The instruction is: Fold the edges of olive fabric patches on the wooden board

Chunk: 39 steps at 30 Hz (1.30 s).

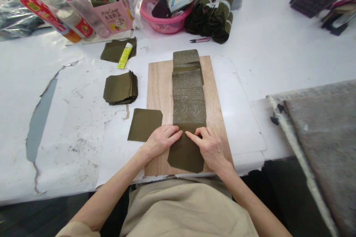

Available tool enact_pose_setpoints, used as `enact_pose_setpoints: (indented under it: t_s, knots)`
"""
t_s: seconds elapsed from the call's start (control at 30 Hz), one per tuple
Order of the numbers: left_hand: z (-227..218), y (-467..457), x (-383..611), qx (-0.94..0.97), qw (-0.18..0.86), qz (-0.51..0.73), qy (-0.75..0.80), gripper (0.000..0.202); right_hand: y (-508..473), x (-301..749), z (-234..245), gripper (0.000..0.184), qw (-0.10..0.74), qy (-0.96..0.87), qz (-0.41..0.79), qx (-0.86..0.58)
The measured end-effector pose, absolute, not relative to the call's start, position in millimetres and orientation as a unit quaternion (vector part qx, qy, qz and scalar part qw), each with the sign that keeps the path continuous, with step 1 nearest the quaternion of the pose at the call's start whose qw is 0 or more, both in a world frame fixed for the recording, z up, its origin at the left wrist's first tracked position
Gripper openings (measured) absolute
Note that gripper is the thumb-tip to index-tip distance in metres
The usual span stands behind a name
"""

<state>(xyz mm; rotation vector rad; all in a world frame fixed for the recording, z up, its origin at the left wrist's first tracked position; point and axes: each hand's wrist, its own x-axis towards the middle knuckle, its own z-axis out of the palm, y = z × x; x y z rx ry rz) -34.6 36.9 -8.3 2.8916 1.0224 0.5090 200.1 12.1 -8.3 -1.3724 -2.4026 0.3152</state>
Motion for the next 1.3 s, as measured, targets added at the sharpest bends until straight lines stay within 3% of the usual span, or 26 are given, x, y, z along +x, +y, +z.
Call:
enact_pose_setpoints:
  t_s: [0.4, 0.53, 0.73, 1.3]
  knots:
    - [0.0, 33.3, -46.8, 0.934, -0.011, 0.083, 0.347, 0.022, 13.1, 200.2, -8.7, 0.038, 0.158, -0.865, 0.077, -0.470]
    - [9.3, 23.4, -42.2, 0.891, -0.060, 0.128, 0.431, 0.019, 13.0, 200.5, -8.6, 0.037, 0.162, -0.865, 0.081, -0.468]
    - [-0.3, 2.0, -12.1, 0.879, 0.012, 0.147, 0.452, 0.035, 14.1, 200.8, -10.1, 0.037, 0.167, -0.865, 0.085, -0.465]
    - [-0.5, -1.2, -5.0, 0.902, -0.043, 0.028, 0.429, 0.045, 18.7, 231.9, -9.8, 0.027, 0.214, -0.865, 0.146, -0.430]
